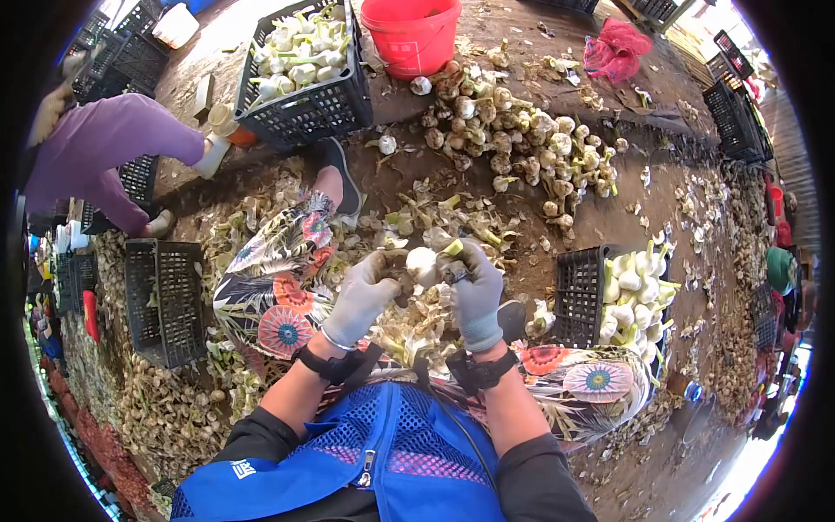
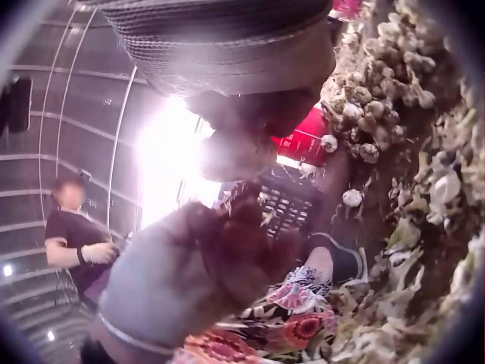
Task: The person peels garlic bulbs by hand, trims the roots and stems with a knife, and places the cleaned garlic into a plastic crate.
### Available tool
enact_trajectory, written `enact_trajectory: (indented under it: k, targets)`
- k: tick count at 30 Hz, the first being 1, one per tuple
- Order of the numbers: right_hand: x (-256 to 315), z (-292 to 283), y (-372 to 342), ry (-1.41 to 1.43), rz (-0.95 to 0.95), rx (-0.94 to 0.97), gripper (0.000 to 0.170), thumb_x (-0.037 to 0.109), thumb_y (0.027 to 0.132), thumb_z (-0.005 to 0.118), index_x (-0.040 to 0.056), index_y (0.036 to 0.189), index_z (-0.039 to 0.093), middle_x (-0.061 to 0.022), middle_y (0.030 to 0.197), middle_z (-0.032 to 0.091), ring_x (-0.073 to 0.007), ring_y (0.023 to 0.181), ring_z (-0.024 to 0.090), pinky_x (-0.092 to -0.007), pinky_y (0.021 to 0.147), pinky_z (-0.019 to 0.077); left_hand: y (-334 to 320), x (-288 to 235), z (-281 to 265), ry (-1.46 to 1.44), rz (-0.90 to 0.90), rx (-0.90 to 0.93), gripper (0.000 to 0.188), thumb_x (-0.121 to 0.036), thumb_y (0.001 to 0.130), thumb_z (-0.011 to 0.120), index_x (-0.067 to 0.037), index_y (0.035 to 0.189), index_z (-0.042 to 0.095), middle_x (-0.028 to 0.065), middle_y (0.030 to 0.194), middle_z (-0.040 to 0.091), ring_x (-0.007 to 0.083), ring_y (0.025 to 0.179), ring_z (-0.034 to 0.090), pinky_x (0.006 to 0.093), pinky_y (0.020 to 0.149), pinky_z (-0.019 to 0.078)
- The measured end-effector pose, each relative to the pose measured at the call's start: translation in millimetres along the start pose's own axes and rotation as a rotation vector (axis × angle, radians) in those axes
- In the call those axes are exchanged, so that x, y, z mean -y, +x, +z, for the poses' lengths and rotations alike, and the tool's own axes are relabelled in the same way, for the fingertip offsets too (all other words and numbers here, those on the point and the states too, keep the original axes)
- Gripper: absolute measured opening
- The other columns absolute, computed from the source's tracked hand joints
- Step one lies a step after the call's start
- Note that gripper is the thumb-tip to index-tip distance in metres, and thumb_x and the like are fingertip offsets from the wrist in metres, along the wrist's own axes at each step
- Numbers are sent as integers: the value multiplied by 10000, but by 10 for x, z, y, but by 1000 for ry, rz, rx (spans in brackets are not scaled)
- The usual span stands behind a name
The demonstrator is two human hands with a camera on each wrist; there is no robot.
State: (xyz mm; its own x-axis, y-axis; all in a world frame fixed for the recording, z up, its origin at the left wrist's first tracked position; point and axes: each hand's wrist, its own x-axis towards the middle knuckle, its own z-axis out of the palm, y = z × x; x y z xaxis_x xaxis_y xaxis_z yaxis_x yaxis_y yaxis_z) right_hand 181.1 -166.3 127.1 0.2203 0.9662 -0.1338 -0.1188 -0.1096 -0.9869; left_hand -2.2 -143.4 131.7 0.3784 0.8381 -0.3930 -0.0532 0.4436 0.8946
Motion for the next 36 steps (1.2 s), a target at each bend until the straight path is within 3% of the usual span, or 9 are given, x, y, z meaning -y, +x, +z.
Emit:
enact_trajectory:
  k: [9, 11, 14, 17, 22, 25, 29, 31, 36]
  targets:
    - [-22, 100, -14, -190, -213, -36, 313, -115, 827, 524, -36, 1107, 641, -20, 906, 640, -78, 795, 589, -219, 705, 497, 97, 35, 136, 143, 88, -77, 346, -77, 934, 580, 36, 1260, 557, 85, 1090, 648, 126, 962, 629, 280, 739, 550]
    - [4, 45, -5, -31, 135, -130, 305, -108, 840, 532, -23, 1109, 647, -20, 862, 648, -71, 778, 589, -224, 714, 501, 84, 52, 160, 104, 77, -106, 327, -67, 932, 573, 28, 1244, 572, 71, 1030, 665, 114, 893, 638, 266, 699, 542]
    - [-123, -46, 33, 133, 182, -137, 259, -22, 863, 613, -30, 1119, 657, -23, 891, 665, -79, 794, 601, -236, 721, 503, 77, 140, 117, -107, 4, -96, 290, -55, 932, 563, 6, 1211, 607, 43, 882, 672, 90, 700, 615, 238, 622, 503]
    - [-75, -78, 52, 235, 199, -135, 281, 83, 872, 661, -36, 1127, 655, -28, 926, 675, -96, 809, 612, -251, 737, 502, 34, 31, 10, -105, -92, -74, 273, -66, 929, 591, 3, 1188, 640, 25, 975, 692, 71, 850, 608, 238, 758, 515]
    - [-69, -92, 55, 196, 201, 82, 270, 178, 898, 652, -24, 1077, 664, -44, 940, 678, -95, 838, 615, -251, 767, 500, 26, -89, -10, 398, 268, 41, 242, -92, 926, 650, -5, 1151, 669, 26, 976, 726, 91, 897, 649, 264, 787, 526]
    - [-162, -97, 25, 177, -59, 76, 248, 175, 907, 643, -26, 1049, 670, -48, 927, 683, -98, 827, 624, -256, 757, 508, 14, -116, -30, 540, 254, 53, 249, -121, 913, 678, -12, 1137, 676, 40, 951, 727, 82, 892, 638, 270, 774, 517]
    - [-287, -200, 93, 287, 130, -10, 246, 139, 906, 650, -42, 1071, 674, -48, 929, 690, -102, 837, 633, -260, 760, 513, -131, -38, 7, 808, 283, 318, 251, -195, 928, 669, -17, 1104, 685, 38, 879, 708, 91, 831, 627, 284, 747, 512]
    - [-262, -231, 159, -51, 239, -33, 300, 124, 882, 683, -70, 1109, 659, -61, 945, 699, -114, 847, 642, -271, 799, 532, -193, -45, 80, 311, 84, -60, 290, -260, 939, 649, -15, 1092, 677, 35, 845, 679, 102, 793, 607, 296, 737, 507]
    - [-202, -6, 117, -175, 120, 86, 327, -92, 818, 494, -29, 1078, 681, -38, 877, 703, -70, 776, 603, -225, 713, 492, 102, -4, -37, 367, 78, 111, 431, -235, 968, 596, 65, 1268, 518, 105, 1084, 633, 128, 984, 589, 287, 871, 482]
